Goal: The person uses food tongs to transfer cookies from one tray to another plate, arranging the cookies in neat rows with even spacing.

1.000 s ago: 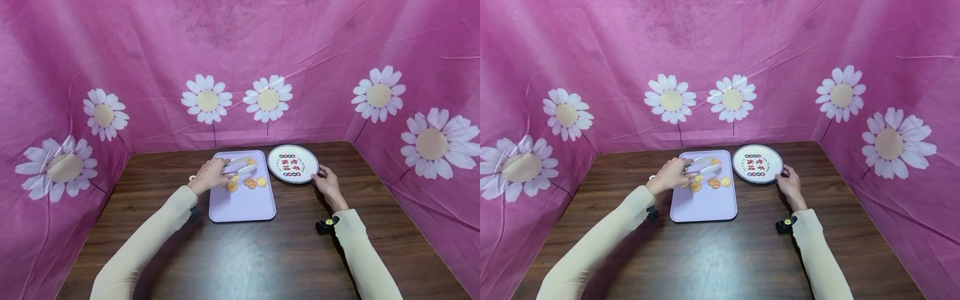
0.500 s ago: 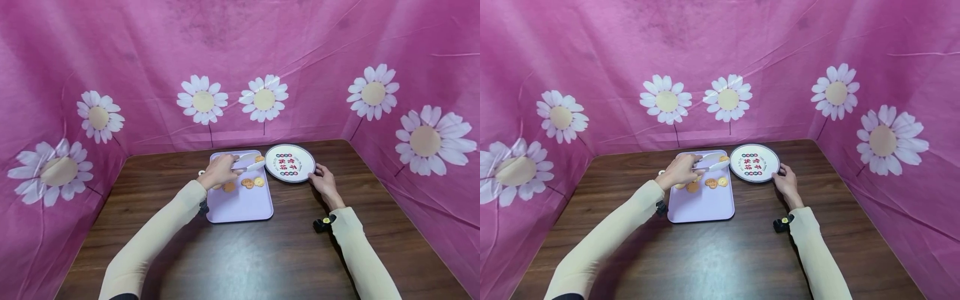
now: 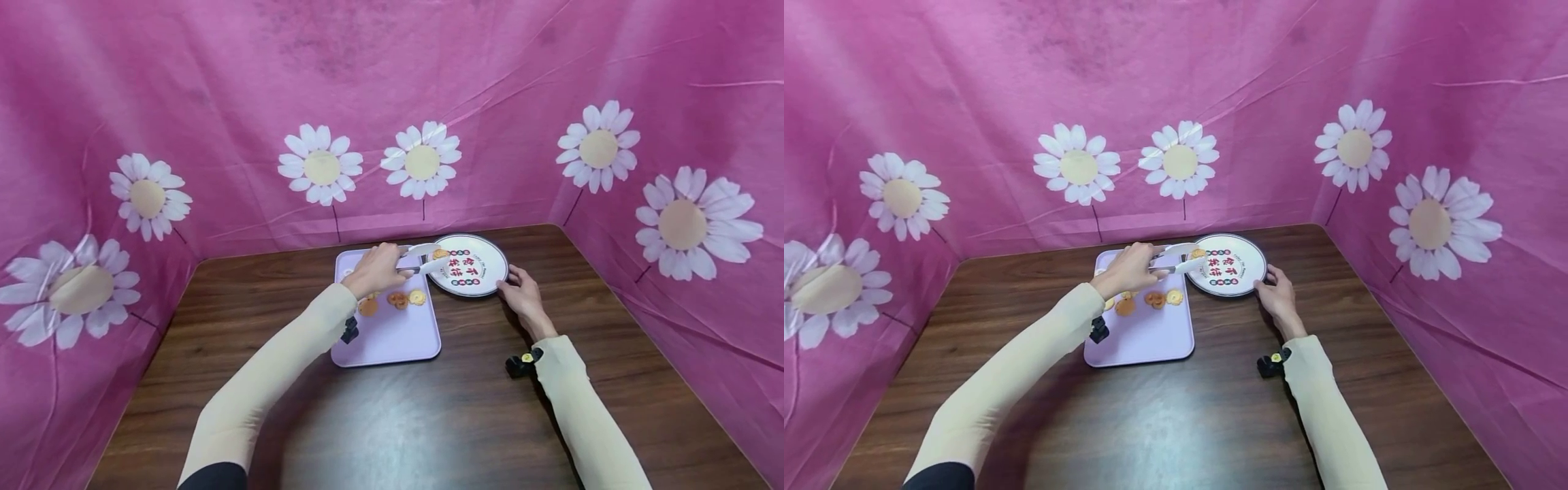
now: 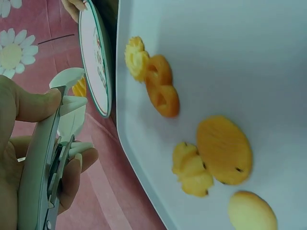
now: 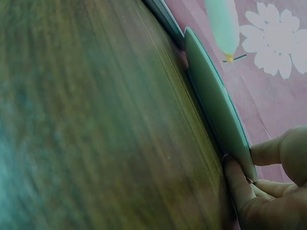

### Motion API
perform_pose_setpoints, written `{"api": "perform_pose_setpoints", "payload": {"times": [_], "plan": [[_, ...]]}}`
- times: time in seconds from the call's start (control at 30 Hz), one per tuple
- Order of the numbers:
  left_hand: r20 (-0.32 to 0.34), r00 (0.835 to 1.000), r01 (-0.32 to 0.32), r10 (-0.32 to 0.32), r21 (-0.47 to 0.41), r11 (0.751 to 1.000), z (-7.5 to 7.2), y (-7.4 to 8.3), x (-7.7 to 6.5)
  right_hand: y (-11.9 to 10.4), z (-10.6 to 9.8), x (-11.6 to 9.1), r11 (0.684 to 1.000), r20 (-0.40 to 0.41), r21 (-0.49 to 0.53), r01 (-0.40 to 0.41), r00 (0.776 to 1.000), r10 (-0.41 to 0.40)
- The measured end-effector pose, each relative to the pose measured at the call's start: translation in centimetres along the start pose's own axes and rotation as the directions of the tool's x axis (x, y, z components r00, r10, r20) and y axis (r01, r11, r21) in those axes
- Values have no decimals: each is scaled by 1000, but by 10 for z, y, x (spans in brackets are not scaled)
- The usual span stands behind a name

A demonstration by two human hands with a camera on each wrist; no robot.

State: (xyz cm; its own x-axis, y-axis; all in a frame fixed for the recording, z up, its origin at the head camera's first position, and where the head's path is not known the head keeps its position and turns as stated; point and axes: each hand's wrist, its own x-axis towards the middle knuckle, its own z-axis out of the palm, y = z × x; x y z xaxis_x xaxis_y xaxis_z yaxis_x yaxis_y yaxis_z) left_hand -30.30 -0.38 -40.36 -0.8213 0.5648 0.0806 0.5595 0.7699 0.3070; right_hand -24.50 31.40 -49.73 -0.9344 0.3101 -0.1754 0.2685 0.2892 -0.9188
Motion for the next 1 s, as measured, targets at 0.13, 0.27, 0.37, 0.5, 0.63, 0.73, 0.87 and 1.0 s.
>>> {"api": "perform_pose_setpoints", "payload": {"times": [0.13,0.27,0.37,0.5,0.63,0.73,0.87,1.0], "plan": [[9,1000,-8,8,5,1000,3,8,10,0,-1,-2,1000,-4,7,0,1000,0],[19,1000,-15,15,0,1000,9,14,19,0,0,-2,1000,-6,5,-2,1000,2],[35,999,-19,19,3,1000,13,18,26,0,1,-2,1000,-8,-1,-7,1000,7],[45,999,-24,23,4,1000,19,22,36,0,2,-2,1000,-17,-5,-15,1000,15],[47,999,-2,2,-2,1000,25,26,45,0,4,-3,1000,-16,-10,-8,1000,8],[55,998,11,-11,9,1000,30,29,51,0,4,-3,1000,-15,-17,-3,1000,3],[56,998,6,-8,27,1000,35,34,57,2,3,-3,1000,-20,-23,3,1000,-4],[46,999,15,-16,22,1000,39,39,63,3,2,-3,1000,-25,-16,8,1000,-8]]}}
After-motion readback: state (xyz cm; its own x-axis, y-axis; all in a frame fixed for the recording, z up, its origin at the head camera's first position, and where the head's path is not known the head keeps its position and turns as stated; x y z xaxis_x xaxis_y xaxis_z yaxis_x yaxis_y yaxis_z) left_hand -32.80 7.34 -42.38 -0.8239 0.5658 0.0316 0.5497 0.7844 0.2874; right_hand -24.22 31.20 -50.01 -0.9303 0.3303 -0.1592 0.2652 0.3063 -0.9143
